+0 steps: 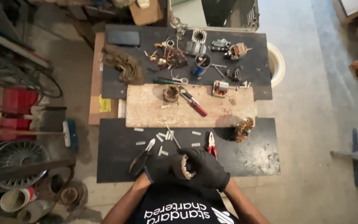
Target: Using pliers to remove insulators from a motor stator on a workbench
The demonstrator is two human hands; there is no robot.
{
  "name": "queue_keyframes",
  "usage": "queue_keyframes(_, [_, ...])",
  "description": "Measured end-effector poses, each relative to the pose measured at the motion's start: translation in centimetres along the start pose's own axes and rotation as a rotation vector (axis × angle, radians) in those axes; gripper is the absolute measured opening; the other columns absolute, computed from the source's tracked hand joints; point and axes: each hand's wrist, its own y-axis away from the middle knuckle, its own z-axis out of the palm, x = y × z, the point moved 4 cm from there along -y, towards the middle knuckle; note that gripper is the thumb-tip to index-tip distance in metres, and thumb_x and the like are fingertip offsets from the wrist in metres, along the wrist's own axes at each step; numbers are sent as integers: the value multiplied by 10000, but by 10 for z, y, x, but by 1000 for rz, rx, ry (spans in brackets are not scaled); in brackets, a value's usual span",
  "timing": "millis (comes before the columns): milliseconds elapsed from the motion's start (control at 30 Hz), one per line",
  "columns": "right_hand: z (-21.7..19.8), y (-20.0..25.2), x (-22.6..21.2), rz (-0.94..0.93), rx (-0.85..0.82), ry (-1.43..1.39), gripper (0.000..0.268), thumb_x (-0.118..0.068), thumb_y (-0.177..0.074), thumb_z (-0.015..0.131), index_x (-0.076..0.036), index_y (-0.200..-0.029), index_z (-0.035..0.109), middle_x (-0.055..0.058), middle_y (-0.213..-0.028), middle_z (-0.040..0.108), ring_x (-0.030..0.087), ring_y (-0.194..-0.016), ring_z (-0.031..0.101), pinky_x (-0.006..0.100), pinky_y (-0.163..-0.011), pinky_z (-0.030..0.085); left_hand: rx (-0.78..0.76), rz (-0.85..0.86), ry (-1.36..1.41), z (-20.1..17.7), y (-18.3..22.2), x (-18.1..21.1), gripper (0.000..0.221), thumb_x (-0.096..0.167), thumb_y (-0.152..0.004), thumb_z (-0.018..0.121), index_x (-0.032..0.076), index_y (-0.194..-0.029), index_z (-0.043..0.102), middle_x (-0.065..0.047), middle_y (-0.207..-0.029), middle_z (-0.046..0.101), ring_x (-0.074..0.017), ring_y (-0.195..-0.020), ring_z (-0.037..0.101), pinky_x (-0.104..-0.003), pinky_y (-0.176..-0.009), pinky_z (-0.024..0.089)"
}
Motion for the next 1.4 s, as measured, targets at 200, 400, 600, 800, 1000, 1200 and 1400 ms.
queue_keyframes(200, [21, 30, -2, 252, -136, -58, 892, -292, -543, 873, -201, -1379, 576, 54, -1291, 717, 275, -1095, 705, 381, -870, 539, 10, 21, -93, 2, 32, -25, 323, 150, -961, 553, 105, -1256, 674, -83, -1299, 707, -185, -1136, 636, -379, -1080, 481])
queue_keyframes(400, [30, 52, -15, 283, -56, -177, 924, -333, -579, 921, -194, -1410, 540, 61, -1283, 728, 231, -1110, 735, 344, -902, 562, -42, 16, -202, 86, 29, 1, 318, 127, -964, 549, 112, -1257, 671, -76, -1305, 706, -173, -1133, 634, -374, -1080, 480])
queue_keyframes(600, [47, 69, -18, 185, -37, 6, 992, -231, -546, 915, -143, -1450, 515, 76, -1481, 584, 313, -1194, 635, 384, -942, 495, -117, 13, -330, 109, 45, 4, 316, 104, -968, 545, 119, -1259, 668, -68, -1311, 705, -161, -1129, 632, -369, -1080, 479])
queue_keyframes(800, [61, 83, -16, 237, 0, -52, 880, -219, -675, 863, -150, -1471, 495, 63, -1446, 626, 293, -1218, 648, 387, -968, 521, -181, 44, -469, 111, 44, 12, 317, 81, -972, 541, 125, -1260, 665, -61, -1317, 704, -149, -1125, 630, -364, -1080, 477])
queue_keyframes(1000, [59, 91, -3, 244, 71, -14, 1034, -211, -514, 926, -162, -1460, 512, 58, -1456, 615, 297, -1271, 613, 391, -1014, 498, -245, 76, -608, 109, 39, 21, 320, 58, -976, 537, 132, -1262, 662, -54, -1323, 704, -137, -1121, 628, -359, -1080, 476])
queue_keyframes(1200, [47, 98, -4, 415, 268, -78, 883, -321, -596, 918, -185, -1395, 570, 42, -1312, 695, 230, -1099, 709, 343, -877, 590, -222, -115, -1143, 124, 39, 72, 409, 339, -998, 461, 367, -1402, 520, -13, -1083, 759, -155, -767, 665, -361, -694, 502])
queue_keyframes(1400, [45, 96, 7, 638, 360, -300, 1069, -301, -453, 1004, -217, -1415, 546, -12, -1355, 680, 149, -1190, 649, 299, -1021, 504, 504, 417, -1462, 11, -33, 13, 714, 418, -771, 672, 171, -1435, 585, -161, -1509, 515, -376, -1422, 393, -490, -1213, 273])
